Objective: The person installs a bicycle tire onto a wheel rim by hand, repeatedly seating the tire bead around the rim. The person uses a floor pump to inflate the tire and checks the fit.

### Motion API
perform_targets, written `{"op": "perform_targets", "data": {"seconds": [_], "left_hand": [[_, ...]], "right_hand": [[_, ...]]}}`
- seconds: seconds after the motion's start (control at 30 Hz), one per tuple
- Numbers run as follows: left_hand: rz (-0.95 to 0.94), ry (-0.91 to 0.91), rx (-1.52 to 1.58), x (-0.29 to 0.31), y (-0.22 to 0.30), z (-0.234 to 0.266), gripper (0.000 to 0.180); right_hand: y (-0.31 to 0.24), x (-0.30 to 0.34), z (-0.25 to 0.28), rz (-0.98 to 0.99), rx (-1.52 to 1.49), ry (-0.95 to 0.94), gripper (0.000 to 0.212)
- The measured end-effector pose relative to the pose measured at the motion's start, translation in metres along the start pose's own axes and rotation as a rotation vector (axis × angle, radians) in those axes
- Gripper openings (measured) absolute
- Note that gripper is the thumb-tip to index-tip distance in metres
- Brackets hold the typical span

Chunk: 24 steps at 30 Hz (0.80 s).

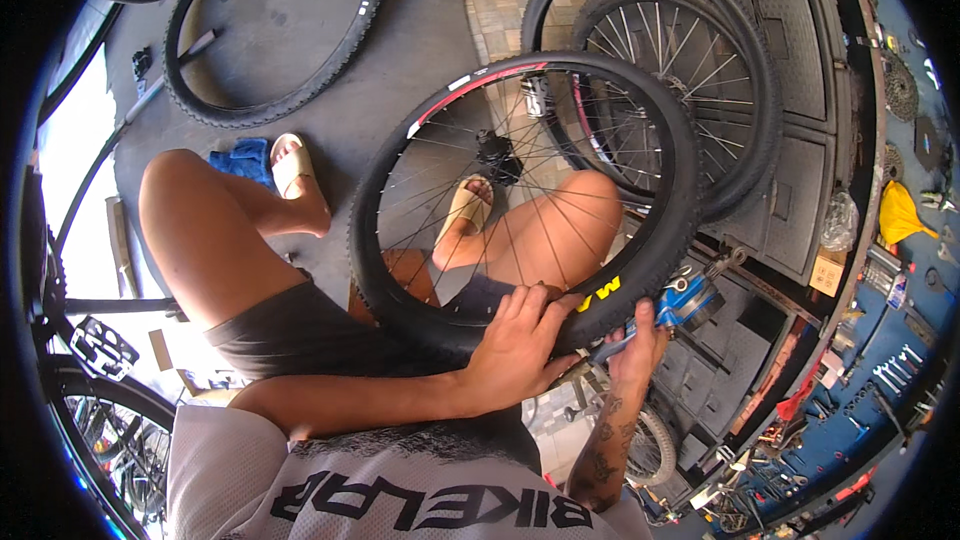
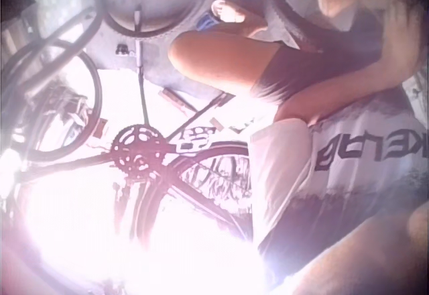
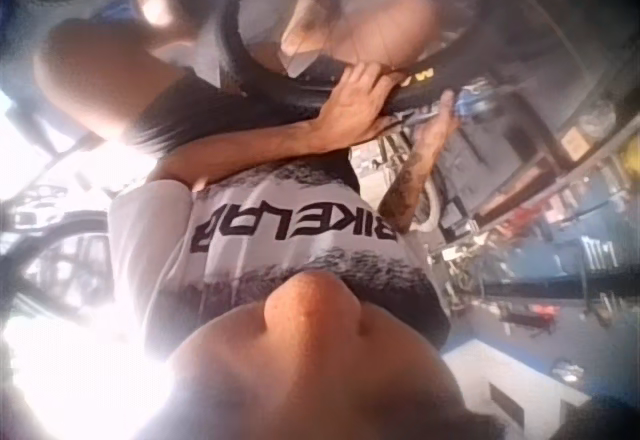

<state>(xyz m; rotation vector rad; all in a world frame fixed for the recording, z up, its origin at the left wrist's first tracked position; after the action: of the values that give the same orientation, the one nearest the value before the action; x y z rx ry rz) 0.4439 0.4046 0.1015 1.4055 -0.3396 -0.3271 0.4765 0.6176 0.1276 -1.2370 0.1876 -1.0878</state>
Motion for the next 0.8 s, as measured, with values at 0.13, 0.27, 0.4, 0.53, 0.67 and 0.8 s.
{"op": "perform_targets", "data": {"seconds": [0.13, 0.27, 0.4, 0.53, 0.67, 0.8], "left_hand": [[0.048, -0.032, 0.048, -0.004, -0.002, 0.0, 0.075], [0.073, -0.022, 0.081, -0.009, -0.001, 0.002, 0.076], [0.068, -0.027, 0.077, -0.012, -0.001, 0.003, 0.076], [0.021, -0.083, -0.018, -0.01, 0.002, 0.002, 0.078], [0.034, -0.049, -0.073, -0.009, 0.004, 0.002, 0.081], [-0.021, 0.003, -0.033, -0.009, 0.013, -0.001, 0.076]], "right_hand": [[0.001, -0.001, -0.001, 0.001, 0.002, 0.005, 0.052], [-0.004, -0.003, -0.004, 0.027, -0.011, -0.018, 0.053], [-0.003, -0.007, -0.007, 0.061, -0.032, -0.051, 0.052], [-0.002, -0.015, -0.002, 0.044, 0.056, -0.007, 0.043], [-0.048, -0.054, 0.032, 0.397, 0.093, -0.019, 0.037], [-0.14, -0.128, 0.125, 0.721, -0.01, 0.356, 0.036]]}}
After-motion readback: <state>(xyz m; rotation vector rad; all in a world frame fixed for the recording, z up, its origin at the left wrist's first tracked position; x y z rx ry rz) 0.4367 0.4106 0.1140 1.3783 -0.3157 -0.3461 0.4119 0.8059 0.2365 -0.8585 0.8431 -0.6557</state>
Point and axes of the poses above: each hand's wrist, its own x-axis away from the middle knuckle, its own z-axis out of the back of the hand, y = z × x, the point moved 2 cm from there along -x, towards the middle knuckle
